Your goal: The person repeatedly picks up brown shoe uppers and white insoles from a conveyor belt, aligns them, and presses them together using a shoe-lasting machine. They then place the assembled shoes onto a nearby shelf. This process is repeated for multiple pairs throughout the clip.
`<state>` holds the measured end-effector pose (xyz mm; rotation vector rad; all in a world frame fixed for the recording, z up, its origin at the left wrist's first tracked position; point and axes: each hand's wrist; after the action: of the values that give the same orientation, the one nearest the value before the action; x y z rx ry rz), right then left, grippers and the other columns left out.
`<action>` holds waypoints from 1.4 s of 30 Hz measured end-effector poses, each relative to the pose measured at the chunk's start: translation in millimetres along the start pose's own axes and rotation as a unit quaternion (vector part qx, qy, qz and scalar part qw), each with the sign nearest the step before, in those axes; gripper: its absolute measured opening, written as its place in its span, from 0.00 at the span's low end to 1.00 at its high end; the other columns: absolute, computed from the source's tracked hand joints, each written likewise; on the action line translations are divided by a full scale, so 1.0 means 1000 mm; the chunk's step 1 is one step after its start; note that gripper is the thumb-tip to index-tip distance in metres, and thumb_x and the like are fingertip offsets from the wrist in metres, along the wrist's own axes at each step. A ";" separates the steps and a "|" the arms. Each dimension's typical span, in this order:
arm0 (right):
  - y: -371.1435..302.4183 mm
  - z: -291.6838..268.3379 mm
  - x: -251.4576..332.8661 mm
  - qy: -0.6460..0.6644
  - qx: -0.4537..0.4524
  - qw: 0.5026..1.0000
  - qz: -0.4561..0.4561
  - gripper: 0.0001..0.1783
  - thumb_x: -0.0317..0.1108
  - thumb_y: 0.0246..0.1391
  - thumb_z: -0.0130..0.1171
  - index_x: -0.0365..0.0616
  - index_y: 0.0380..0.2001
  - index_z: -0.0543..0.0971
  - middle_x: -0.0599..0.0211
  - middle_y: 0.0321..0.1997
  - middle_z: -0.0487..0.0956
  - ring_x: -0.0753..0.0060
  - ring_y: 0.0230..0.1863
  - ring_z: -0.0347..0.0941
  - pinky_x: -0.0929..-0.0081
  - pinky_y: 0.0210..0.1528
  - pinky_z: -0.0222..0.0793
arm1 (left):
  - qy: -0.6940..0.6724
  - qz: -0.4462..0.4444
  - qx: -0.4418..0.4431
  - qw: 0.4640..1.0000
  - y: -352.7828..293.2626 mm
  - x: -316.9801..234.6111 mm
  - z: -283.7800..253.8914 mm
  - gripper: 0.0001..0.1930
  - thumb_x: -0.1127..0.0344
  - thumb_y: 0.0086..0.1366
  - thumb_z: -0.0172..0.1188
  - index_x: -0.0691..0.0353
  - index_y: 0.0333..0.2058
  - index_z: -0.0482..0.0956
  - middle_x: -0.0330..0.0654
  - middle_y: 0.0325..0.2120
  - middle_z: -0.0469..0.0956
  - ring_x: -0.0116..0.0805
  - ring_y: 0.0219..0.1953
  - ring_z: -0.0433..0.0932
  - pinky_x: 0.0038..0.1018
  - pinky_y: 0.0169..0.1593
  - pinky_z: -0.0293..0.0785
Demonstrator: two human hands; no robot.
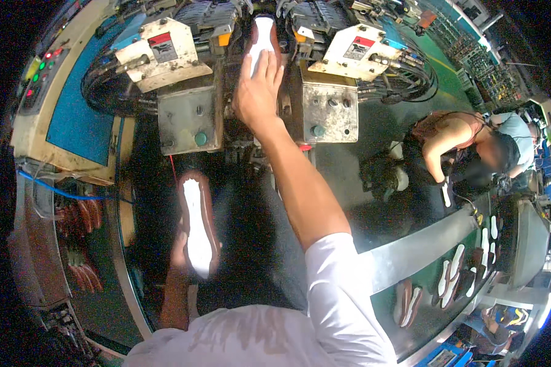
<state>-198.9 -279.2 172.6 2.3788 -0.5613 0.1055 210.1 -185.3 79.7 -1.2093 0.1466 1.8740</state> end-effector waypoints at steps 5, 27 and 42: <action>0.059 0.035 -0.037 -0.063 -0.027 0.997 -0.024 0.45 0.39 0.55 0.64 0.35 0.74 0.64 0.29 0.77 0.59 0.28 0.80 0.50 0.30 0.79 0.49 | 0.069 -0.025 -0.001 0.997 0.022 -0.017 0.032 0.49 0.45 0.69 0.55 0.60 0.81 0.47 0.53 0.75 0.61 0.49 0.74 0.66 0.45 0.74 0.65; 0.115 -0.008 -0.034 -0.157 0.042 0.975 -0.150 0.23 0.42 0.54 0.72 0.37 0.47 0.83 0.50 0.46 0.83 0.47 0.49 0.78 0.48 0.56 0.72 | 0.050 0.023 -0.005 0.998 0.027 -0.069 0.003 0.56 0.65 0.51 0.64 0.57 0.81 0.53 0.48 0.75 0.64 0.44 0.75 0.65 0.37 0.77 0.57; -0.312 -0.001 -0.133 0.130 0.450 0.875 0.123 0.20 0.34 0.72 0.57 0.37 0.62 0.81 0.46 0.51 0.87 0.54 0.51 0.87 0.60 0.53 0.80 | 0.684 -0.106 -0.520 0.501 -0.161 -0.060 -0.446 0.51 0.56 0.68 0.68 0.26 0.81 0.45 0.78 0.73 0.50 0.82 0.72 0.59 0.56 0.70 0.69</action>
<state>-187.7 -19.2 -44.7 3.0743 -0.7967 0.9780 638.1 -352.8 -50.8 -3.1090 -0.3590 0.0912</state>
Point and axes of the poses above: each hand's wrist, its own y-axis towards the middle knuckle, its own z-axis out of the palm, x = y × z
